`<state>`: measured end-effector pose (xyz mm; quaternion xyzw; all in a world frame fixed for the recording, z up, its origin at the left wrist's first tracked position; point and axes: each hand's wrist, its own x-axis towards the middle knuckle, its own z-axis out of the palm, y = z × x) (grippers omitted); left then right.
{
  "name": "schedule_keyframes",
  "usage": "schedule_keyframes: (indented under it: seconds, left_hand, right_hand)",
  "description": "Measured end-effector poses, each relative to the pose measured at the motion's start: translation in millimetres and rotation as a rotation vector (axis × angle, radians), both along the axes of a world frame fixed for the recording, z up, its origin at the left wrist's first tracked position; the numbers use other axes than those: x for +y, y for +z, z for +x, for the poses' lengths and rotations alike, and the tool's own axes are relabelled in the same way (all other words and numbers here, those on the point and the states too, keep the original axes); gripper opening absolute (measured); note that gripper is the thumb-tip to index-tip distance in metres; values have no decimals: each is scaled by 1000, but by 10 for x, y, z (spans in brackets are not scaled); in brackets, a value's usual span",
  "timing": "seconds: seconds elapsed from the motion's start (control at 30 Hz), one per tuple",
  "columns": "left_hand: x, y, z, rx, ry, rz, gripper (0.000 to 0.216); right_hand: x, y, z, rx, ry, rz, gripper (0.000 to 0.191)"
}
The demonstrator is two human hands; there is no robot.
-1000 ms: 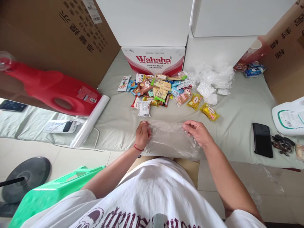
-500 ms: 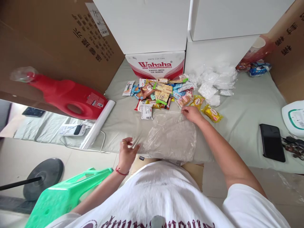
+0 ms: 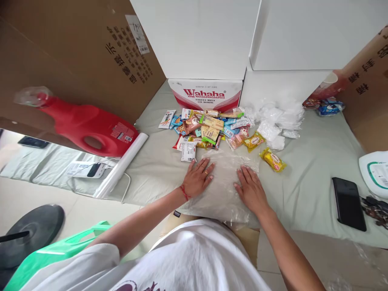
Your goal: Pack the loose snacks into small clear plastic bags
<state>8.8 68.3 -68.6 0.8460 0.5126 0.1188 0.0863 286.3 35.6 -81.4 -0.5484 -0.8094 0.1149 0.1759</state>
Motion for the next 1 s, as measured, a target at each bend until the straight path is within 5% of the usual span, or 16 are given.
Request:
schedule_keyframes:
  seconds: [0.1,0.23,0.47,0.67,0.83,1.0]
  left_hand:
    - [48,-109,-106,42,-17,18,60]
    - [-13,-125,-138,33,13,10,74]
    - [-55,-127,-123,14,39,-29,78]
    - [-48,-104,-135,8,39,-54,77]
    - [-56,-78,-129,-18,60,-40,75]
    - [-53,-70,-123,-27,62,-38,66]
  right_hand:
    - [-61,-77,209,22,-42,-23,55]
    - [212,143,270,70,-32,-16,42]
    - [1692,721,-167,-88,-96,150,33]
    - [2752,773,-648,-271,-64,107,31]
    - [2612,925,-550,-280,-110,165,28]
    - [1676,1110,-141,-97,-138,371,24]
